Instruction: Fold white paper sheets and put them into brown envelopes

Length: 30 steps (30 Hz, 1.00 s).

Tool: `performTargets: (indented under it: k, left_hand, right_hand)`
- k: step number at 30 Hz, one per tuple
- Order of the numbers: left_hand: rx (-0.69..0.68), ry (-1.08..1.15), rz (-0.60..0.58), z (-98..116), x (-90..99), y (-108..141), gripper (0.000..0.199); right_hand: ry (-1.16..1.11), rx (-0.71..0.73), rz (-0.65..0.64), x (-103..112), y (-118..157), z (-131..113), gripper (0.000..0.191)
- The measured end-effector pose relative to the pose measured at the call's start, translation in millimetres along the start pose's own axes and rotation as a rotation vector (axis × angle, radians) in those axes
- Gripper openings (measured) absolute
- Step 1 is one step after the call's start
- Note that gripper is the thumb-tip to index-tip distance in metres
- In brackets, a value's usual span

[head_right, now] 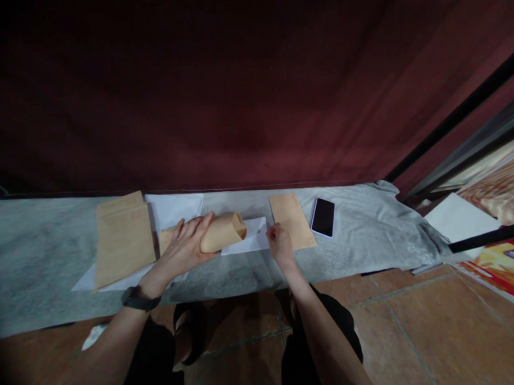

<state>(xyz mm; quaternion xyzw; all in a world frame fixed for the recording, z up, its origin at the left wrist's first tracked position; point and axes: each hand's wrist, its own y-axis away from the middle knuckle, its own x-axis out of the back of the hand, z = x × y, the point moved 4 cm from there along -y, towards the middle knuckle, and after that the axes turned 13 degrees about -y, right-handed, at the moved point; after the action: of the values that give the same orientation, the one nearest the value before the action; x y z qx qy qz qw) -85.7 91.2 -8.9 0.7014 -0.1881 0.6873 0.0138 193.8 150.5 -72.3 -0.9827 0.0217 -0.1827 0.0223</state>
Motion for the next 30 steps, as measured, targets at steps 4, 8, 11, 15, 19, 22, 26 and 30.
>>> performTargets:
  k: [4,8,11,15,19,22,26,30]
  left_hand:
    - [0.006,0.013,-0.021,-1,-5.5,-2,0.108]
    - [0.004,0.021,-0.02,-2,-7.7,-3,0.109]
    - [0.004,0.034,-0.025,-2,-8.3,-3,0.109]
    - [0.012,0.047,-0.049,-5,-11.5,-3,0.111]
    - [0.032,0.046,-0.07,-9,-13.9,-3,0.114]
    - [0.046,0.034,-0.057,-9,-13.0,-3,0.116]
    - [0.057,0.002,-0.026,-10,-11.2,-4,0.115]
    - [0.055,-0.021,-0.007,-9,-11.0,-5,0.113]
  right_hand:
    - [-0.331,-0.104,0.052,5,-8,12,0.027]
    - [-0.452,-0.208,-0.064,-18,3,16,0.028]
    - [-0.469,-0.207,-0.136,-23,8,13,0.026]
    - [-0.403,-0.107,0.033,8,-2,6,0.025]
    - [-0.415,0.1,0.266,38,-11,-5,0.029]
    - [-0.571,0.121,0.194,34,-11,-9,0.039]
    - [-0.478,0.156,0.084,25,-7,-13,0.032]
    - [-0.324,0.136,0.043,27,-7,-11,0.029]
